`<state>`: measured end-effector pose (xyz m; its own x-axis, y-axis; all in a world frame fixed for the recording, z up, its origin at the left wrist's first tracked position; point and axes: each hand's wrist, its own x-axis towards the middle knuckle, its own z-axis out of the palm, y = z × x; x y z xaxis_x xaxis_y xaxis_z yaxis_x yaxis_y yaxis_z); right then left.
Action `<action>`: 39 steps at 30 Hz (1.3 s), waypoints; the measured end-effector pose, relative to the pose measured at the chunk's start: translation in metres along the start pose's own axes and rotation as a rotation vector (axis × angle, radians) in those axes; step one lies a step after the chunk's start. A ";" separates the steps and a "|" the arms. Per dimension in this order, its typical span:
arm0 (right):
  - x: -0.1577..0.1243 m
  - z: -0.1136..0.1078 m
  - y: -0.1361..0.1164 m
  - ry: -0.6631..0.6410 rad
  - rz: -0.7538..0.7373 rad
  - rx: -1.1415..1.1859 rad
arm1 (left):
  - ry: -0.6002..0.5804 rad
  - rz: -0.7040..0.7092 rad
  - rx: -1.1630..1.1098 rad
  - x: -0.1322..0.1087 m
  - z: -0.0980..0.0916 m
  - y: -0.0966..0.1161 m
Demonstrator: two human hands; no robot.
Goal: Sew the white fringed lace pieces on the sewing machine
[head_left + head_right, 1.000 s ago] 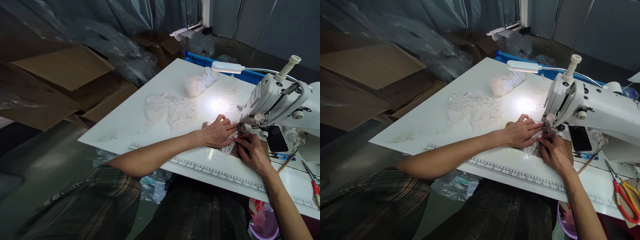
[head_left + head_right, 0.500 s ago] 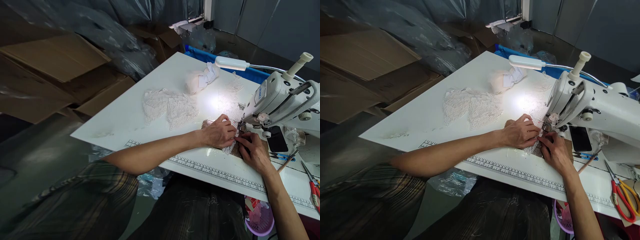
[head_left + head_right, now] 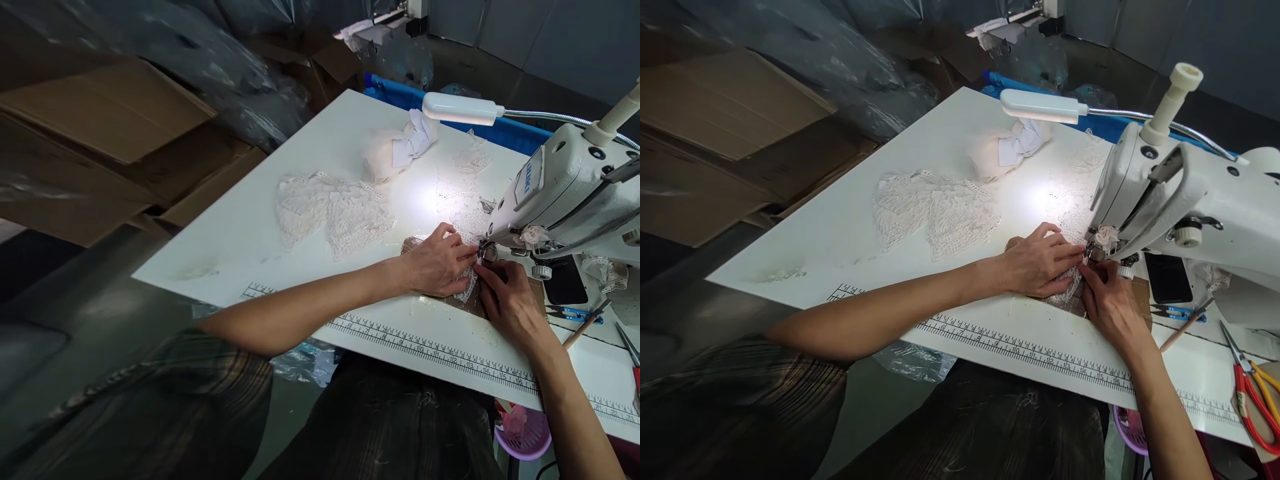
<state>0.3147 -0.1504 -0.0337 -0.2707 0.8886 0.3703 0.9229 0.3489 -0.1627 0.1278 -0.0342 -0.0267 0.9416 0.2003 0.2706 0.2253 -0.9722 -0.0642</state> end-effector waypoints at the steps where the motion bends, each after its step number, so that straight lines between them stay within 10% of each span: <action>1: 0.001 0.000 0.000 -0.004 0.003 -0.009 | -0.003 -0.007 -0.001 0.000 0.000 0.000; 17: 0.001 0.004 0.002 0.024 0.074 0.016 | 0.128 -0.153 -0.065 0.004 0.016 0.002; 21: -0.004 0.002 0.005 0.015 0.082 0.082 | 0.239 -0.168 -0.048 0.015 0.014 -0.018; 28: -0.010 0.005 0.014 0.095 0.195 0.230 | 0.050 -0.180 -0.092 0.028 0.006 -0.061; 39: -0.008 0.007 0.018 0.110 0.293 0.287 | 0.104 0.149 -0.388 -0.006 -0.001 -0.022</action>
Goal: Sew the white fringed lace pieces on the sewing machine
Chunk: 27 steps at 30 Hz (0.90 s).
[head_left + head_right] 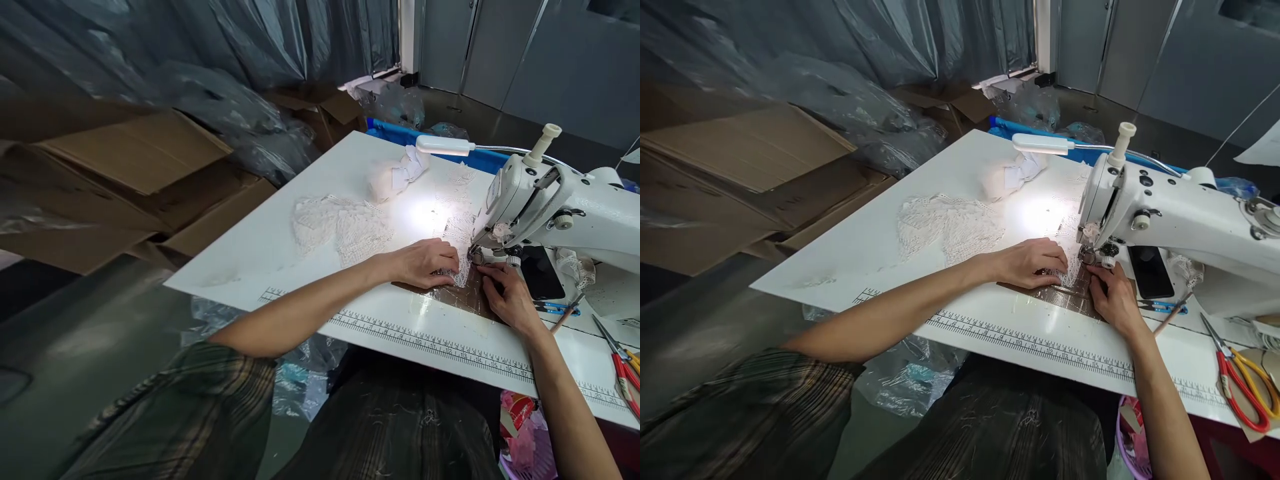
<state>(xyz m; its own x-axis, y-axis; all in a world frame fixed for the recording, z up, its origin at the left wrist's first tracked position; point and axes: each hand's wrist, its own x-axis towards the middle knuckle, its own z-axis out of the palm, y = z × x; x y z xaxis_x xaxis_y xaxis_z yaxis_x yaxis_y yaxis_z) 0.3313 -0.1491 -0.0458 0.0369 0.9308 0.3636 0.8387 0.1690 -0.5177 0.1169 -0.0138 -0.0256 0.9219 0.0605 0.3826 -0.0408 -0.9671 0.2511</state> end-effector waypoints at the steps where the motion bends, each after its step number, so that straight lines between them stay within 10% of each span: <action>1: 0.000 0.001 0.001 0.002 0.001 -0.003 | -0.019 -0.013 0.000 0.001 0.000 0.001; 23: 0.003 0.005 -0.027 0.008 -0.107 0.037 | 0.070 -0.063 -0.002 0.002 0.012 0.005; 27: 0.000 0.002 -0.021 -0.014 -0.187 -0.059 | 0.232 -0.066 -0.038 0.003 0.010 0.004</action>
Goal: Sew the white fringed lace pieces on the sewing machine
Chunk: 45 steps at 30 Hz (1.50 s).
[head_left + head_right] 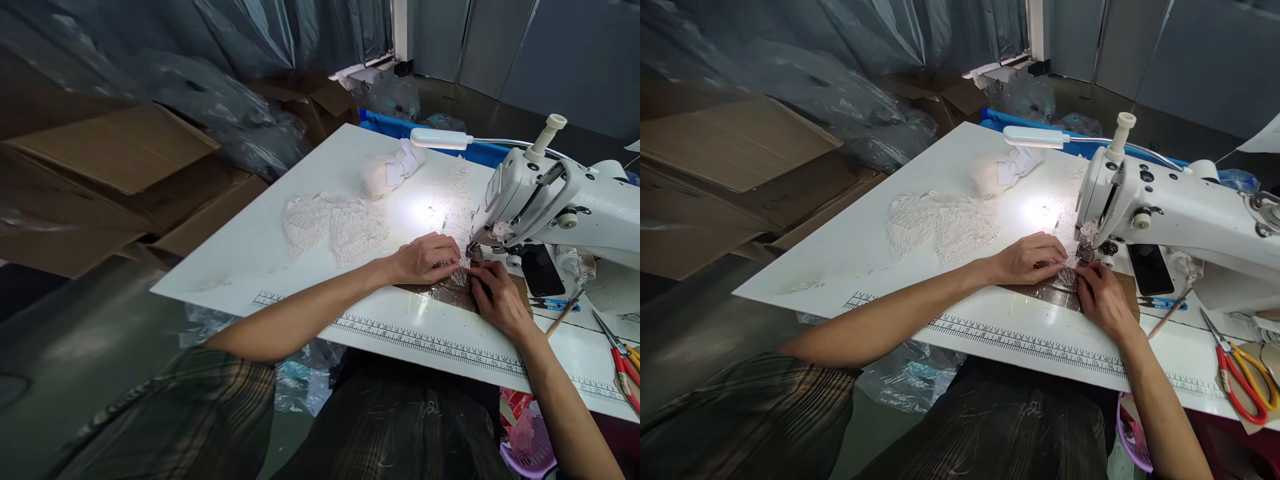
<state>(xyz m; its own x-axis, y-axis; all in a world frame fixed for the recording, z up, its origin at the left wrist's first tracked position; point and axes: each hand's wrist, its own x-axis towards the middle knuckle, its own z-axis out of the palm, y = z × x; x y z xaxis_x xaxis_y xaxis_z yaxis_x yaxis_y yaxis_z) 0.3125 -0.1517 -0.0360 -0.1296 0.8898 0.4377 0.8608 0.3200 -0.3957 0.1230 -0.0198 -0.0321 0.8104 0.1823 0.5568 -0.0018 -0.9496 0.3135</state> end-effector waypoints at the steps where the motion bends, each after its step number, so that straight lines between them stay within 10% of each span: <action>1: 0.000 0.000 0.001 -0.034 -0.027 -0.026 | 0.045 0.013 -0.007 0.000 -0.001 0.000; 11: -0.001 -0.008 -0.004 -0.165 -0.066 0.070 | -0.037 0.137 0.034 -0.002 0.007 0.001; 21: 0.025 -0.025 0.016 -0.249 0.404 0.175 | -0.136 0.253 0.235 0.000 0.002 0.001; 25: 0.015 -0.012 0.019 -0.087 0.247 0.149 | -0.159 0.244 0.267 0.000 0.003 0.002; 31: 0.007 -0.011 0.017 -0.240 0.025 -0.050 | -0.163 0.276 0.318 -0.001 0.001 0.010; 45: 0.008 -0.009 0.006 -0.224 -0.046 -0.256 | -0.229 0.203 0.313 0.005 0.002 0.006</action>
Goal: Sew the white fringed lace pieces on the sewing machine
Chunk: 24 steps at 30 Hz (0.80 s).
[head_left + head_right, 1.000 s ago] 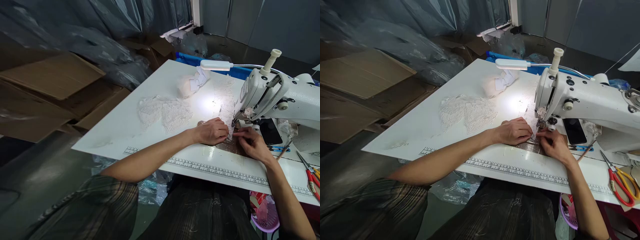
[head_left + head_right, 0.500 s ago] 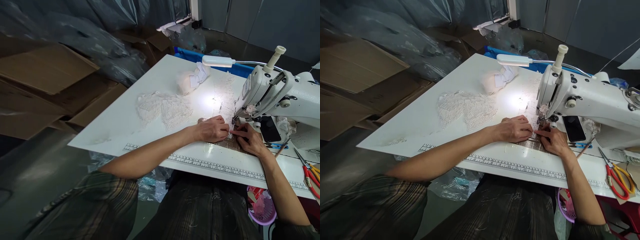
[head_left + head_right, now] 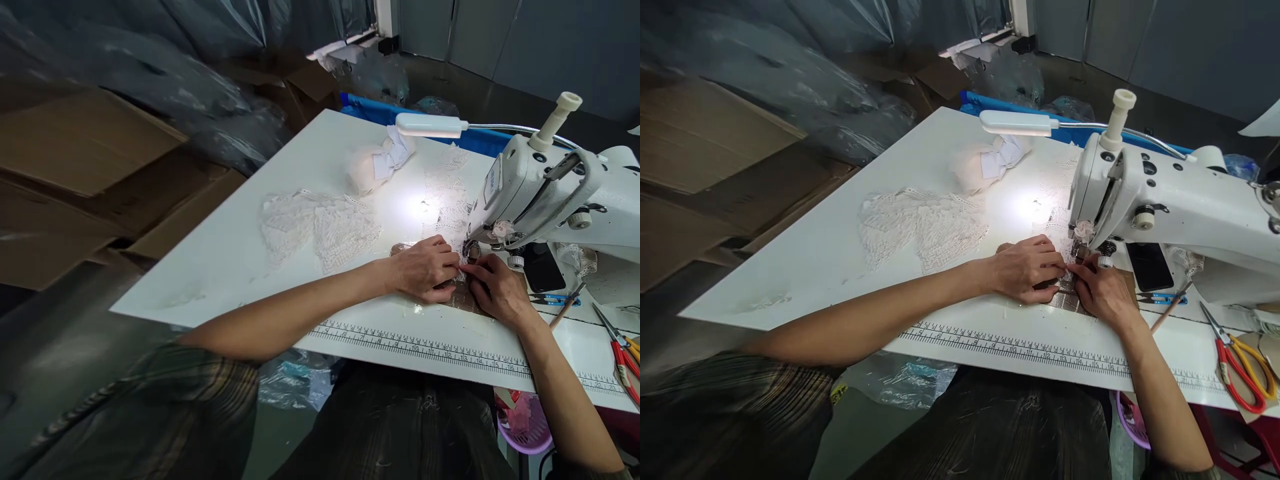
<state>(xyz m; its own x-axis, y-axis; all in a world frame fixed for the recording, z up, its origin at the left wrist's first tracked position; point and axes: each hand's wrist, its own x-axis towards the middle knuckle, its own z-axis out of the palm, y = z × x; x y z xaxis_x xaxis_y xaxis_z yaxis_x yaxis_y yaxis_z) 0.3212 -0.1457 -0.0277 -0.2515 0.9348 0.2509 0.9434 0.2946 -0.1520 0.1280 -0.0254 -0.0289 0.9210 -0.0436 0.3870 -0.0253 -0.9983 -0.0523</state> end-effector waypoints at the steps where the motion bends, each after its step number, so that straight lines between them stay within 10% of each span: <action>1: 0.001 0.000 -0.001 -0.014 0.008 -0.021 | -0.012 -0.002 0.008 -0.001 0.000 0.000; 14: 0.010 0.000 -0.010 -0.196 0.166 -0.137 | -0.147 -0.067 0.052 -0.003 -0.004 0.001; 24: 0.003 0.001 -0.007 -0.068 0.098 -0.020 | -0.113 -0.077 0.079 -0.003 -0.002 -0.002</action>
<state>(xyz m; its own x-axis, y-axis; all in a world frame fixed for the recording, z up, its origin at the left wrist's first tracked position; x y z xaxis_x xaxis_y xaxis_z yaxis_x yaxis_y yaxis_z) 0.3136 -0.1452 -0.0272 -0.1710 0.9704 0.1707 0.9682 0.1976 -0.1534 0.1248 -0.0229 -0.0280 0.9570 0.0423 0.2869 0.0738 -0.9923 -0.0999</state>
